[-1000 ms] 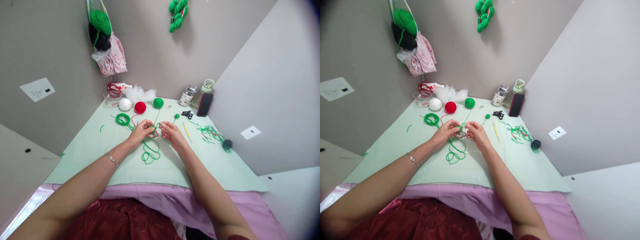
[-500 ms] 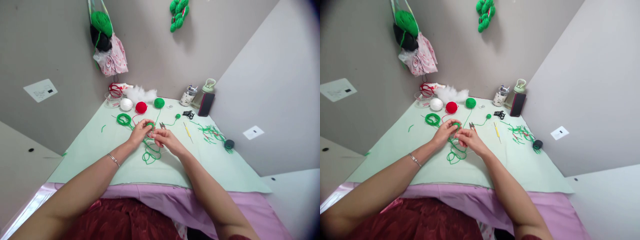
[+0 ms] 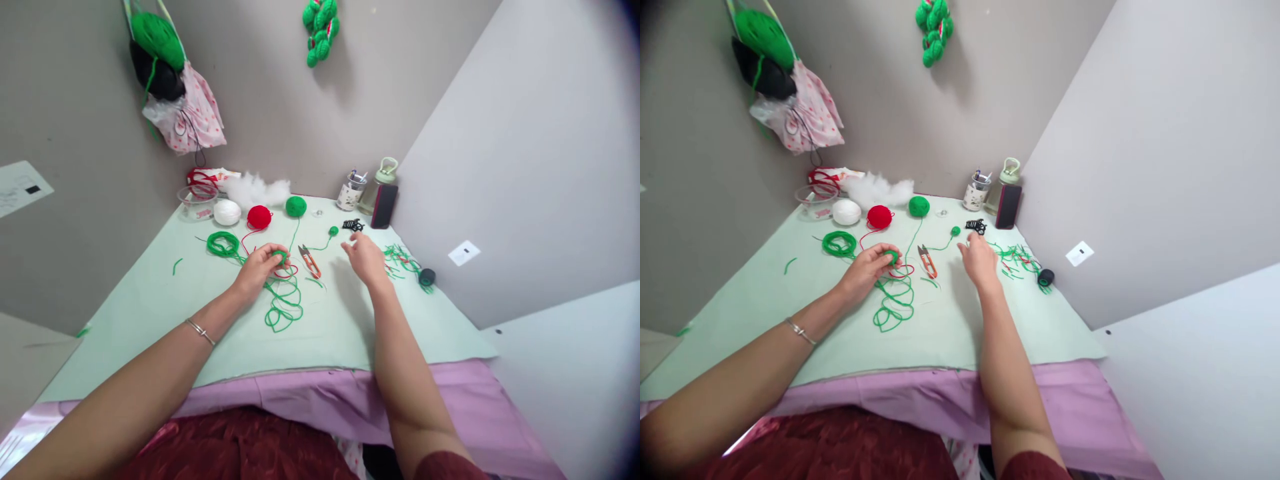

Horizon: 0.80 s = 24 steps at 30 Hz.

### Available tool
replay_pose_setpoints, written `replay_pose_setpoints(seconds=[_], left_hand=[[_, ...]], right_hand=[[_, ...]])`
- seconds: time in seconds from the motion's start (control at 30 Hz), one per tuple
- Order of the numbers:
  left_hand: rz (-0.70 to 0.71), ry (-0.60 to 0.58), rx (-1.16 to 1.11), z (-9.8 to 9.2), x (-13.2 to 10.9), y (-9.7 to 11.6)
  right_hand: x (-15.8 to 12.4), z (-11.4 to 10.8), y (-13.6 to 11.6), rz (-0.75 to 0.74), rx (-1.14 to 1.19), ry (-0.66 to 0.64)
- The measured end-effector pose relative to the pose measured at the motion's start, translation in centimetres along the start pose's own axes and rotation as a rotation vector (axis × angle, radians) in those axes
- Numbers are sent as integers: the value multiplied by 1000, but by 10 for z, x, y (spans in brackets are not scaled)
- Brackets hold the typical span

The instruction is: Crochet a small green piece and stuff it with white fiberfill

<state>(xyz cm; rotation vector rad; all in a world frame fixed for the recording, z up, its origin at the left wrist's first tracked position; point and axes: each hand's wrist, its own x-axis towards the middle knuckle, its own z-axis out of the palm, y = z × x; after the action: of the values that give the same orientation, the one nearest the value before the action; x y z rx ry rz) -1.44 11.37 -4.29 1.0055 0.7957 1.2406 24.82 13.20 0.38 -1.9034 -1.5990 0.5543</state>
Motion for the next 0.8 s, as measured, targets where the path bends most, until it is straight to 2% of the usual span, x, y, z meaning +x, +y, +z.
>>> replay_pose_setpoints(seconds=[0.1,0.2,0.3,0.4,0.5,0.63,0.8], left_hand=[[-2,12,5,2,-2,1],[-3,24,10,4,-3,3],[-12,18,18,5,-5,4],[-32,-14,22,8,-7,3],[-47,-55,0,12,-11,3],[-76,-141,-44,19,-17,9],[-115,-245,-87,25,-24,17]], right_hand=[[15,-9,25,139,-106,64],[24,-6,38,212,-107,3],[29,-3,38,209,-3,-62],[29,-7,31,147,204,-130],[23,-10,18,24,478,-168],[6,-4,-4,-146,800,-203],[-13,4,-26,-249,973,-295]])
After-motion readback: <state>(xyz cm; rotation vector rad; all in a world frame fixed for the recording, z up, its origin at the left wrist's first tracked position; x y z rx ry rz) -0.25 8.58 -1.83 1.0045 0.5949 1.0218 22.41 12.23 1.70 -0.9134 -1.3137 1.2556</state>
